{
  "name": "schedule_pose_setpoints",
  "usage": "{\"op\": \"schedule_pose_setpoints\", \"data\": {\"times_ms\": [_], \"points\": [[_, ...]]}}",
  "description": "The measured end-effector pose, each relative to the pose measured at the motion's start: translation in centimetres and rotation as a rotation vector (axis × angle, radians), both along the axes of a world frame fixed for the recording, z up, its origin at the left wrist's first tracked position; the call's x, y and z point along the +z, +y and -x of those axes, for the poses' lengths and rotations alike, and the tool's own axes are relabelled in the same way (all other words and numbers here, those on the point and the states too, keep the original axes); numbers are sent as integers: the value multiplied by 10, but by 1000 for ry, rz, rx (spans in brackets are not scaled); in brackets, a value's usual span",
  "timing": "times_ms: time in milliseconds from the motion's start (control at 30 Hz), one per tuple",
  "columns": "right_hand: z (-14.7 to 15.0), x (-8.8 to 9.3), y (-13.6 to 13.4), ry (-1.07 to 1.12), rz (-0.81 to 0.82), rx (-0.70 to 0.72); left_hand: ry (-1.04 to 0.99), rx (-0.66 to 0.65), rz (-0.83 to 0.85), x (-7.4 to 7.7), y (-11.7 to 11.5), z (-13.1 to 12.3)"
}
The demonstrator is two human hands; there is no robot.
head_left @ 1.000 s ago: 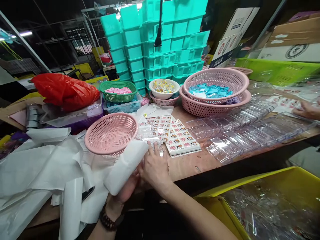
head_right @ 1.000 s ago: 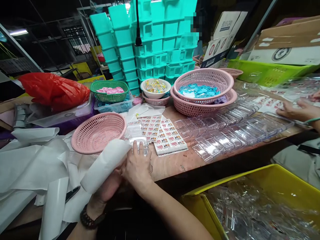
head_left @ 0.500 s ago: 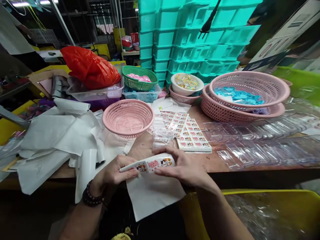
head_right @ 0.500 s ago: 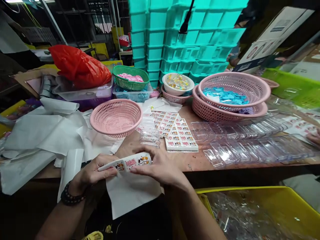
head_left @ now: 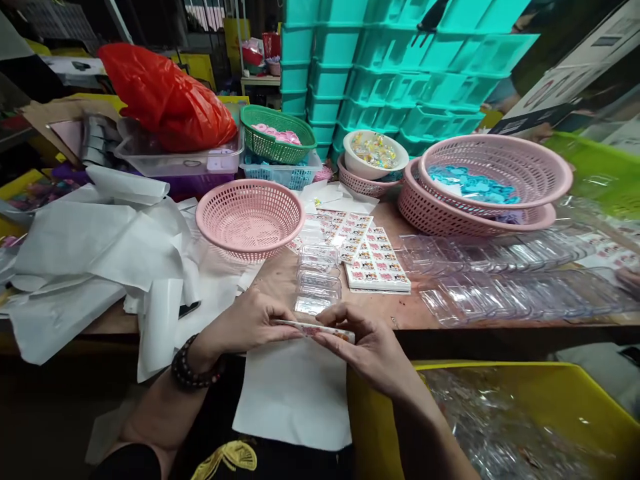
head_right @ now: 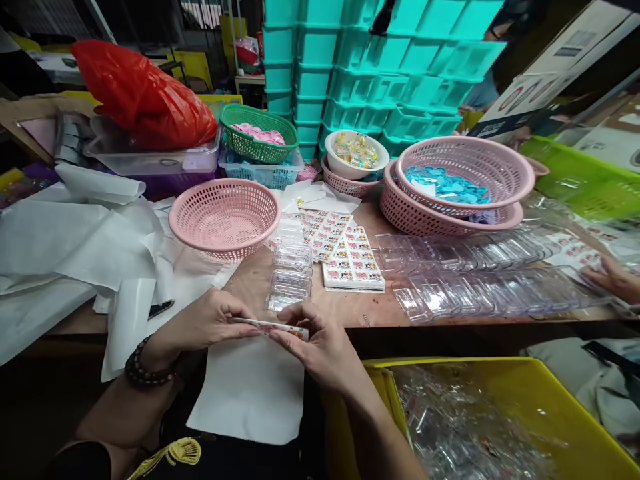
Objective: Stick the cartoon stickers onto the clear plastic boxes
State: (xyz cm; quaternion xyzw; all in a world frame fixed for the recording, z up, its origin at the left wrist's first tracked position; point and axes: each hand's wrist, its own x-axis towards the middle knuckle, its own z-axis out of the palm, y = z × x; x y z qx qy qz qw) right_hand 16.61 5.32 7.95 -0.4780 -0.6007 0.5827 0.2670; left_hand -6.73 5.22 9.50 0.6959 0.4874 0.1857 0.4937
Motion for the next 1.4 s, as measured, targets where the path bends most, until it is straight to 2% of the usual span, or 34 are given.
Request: {"op": "schedule_pose_setpoints", "data": {"times_ms": [67,167,233,300,400,467,533,600,633,733,833,967,1200,1400], "points": [[-6,1,0,-11,-86,-26,45,-49,25,0,3,-2],[-13,5,-1,-90,-227,10,26,-74,165,-3,6,-4],[-16,5,-3,-134,-402,74,-40,-74,302,-10,7,-4],[-19,3,-7,-180,-658,102,-162,-74,460,-20,8,-3],[-21,-2,-17,-260,-1037,3,-341,-63,670,-34,8,-2],[-23,-1,-23,-247,-1113,-116,-371,-39,697,-39,8,-1],[-24,3,-22,-133,-1009,-274,-286,-10,563,-40,8,0],[-25,9,-12,-21,-752,-418,-163,-34,309,-37,6,1],[-24,10,-3,16,-588,-439,-120,-66,175,-36,5,0],[-20,7,29,65,-104,-314,-72,-134,-165,-33,0,-2],[-11,-4,54,101,158,-196,34,-67,-396,-35,-4,-6],[0,-15,69,55,206,-120,148,-19,-513,-41,-6,-10],[4,-17,77,23,256,-96,122,-31,-460,-55,-5,-10],[3,-17,77,-29,205,-83,85,-51,-419,-68,-7,-9]]}}
